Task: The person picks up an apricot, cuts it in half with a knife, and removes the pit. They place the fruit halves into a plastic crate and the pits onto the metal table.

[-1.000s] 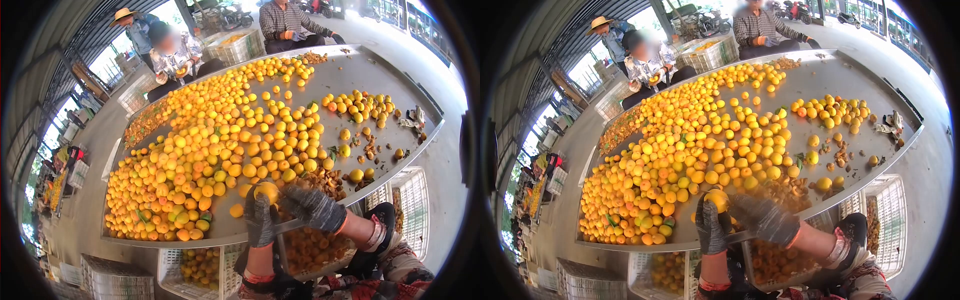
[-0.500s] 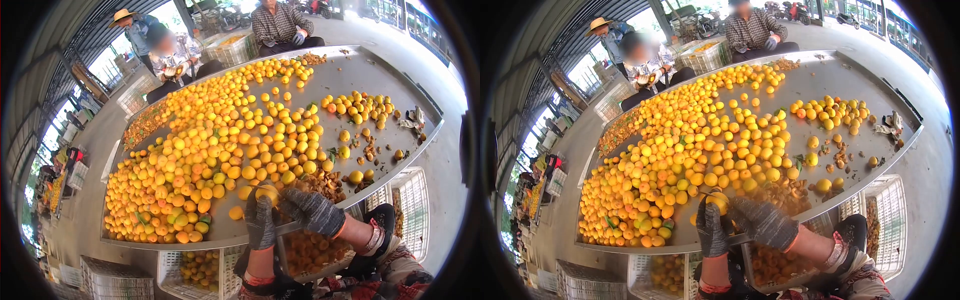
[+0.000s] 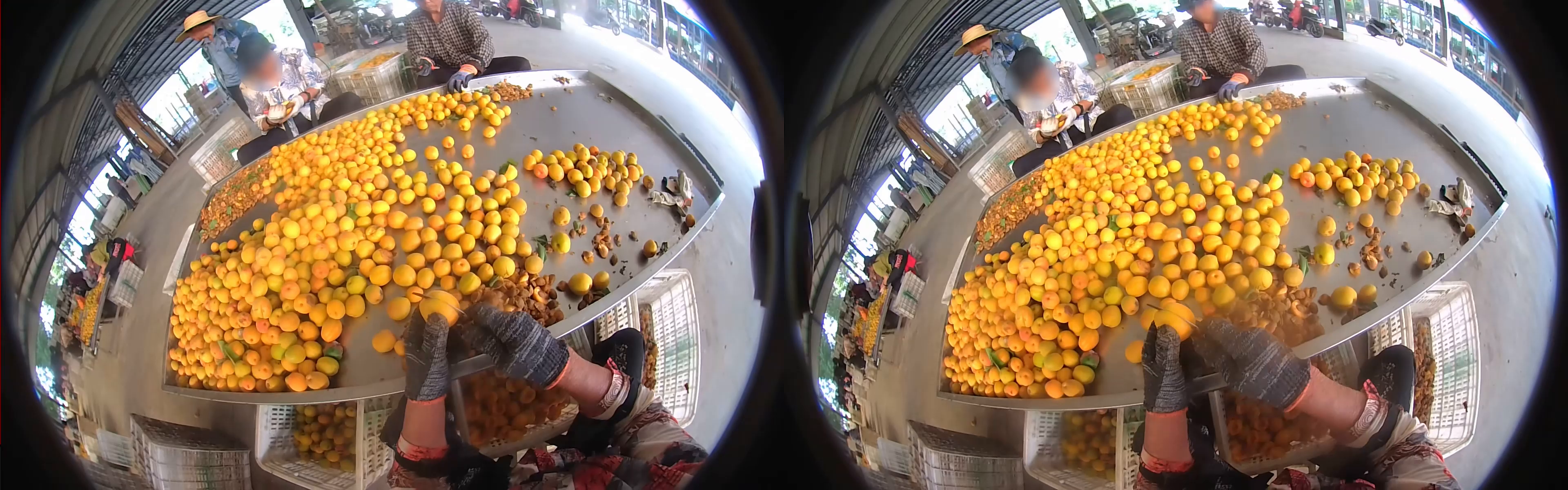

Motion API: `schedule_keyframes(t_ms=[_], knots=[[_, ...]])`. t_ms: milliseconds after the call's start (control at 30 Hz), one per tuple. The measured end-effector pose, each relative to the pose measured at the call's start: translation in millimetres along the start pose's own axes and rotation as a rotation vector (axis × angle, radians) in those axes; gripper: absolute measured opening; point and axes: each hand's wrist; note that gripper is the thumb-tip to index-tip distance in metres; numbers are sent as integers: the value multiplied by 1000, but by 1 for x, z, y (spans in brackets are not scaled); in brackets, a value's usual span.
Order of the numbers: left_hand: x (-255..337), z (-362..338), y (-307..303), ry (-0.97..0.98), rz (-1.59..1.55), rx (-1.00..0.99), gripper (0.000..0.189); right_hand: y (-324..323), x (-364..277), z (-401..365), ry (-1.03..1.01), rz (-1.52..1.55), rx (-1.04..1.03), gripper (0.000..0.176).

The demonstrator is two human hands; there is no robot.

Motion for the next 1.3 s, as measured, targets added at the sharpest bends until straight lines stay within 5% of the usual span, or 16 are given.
schedule_keyframes(t_ms=[100,167,300,467,533,600,700,833,900,1033,1100,1133,1200,1300], knots=[[-1,-2,-3,-21,-111,-36,34,-3,-1,3,-45,67,77,40],[0,-1,1,34,-69,-89,37,-4,10,0,94,668,48,39],[14,-4,0,86,-11,-242,40,-26,0,3,216,375,-86,38],[-1,-6,13,122,-24,-65,35,-5,33,-9,-256,-312,-82,38],[-8,-4,20,137,-118,40,36,17,19,-12,-58,-55,43,37],[-14,-3,19,-97,-317,66,33,36,9,-11,184,224,204,35],[-29,6,9,-181,-332,-13,35,41,13,-10,441,543,259,34],[-59,19,-10,127,188,71,46,13,21,-10,265,596,182,35],[-9,8,1,45,143,36,43,4,31,-10,-80,-1,48,35],[8,1,9,-131,53,-33,40,11,19,-2,258,194,-69,35],[-24,9,17,102,-105,119,39,44,28,-12,332,696,270,36],[-28,8,17,103,-109,119,39,45,26,-12,332,692,269,36],[-32,7,15,-57,-212,56,39,46,21,-12,170,35,260,34],[-17,6,18,-131,-263,79,39,36,25,-13,285,308,154,34]])
Point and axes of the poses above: each hand's wrist, its own z-axis towards the middle knuckle, its own y-axis out of the palm, x = y × z, and after that the axes turned 4 degrees about -y, right-handed
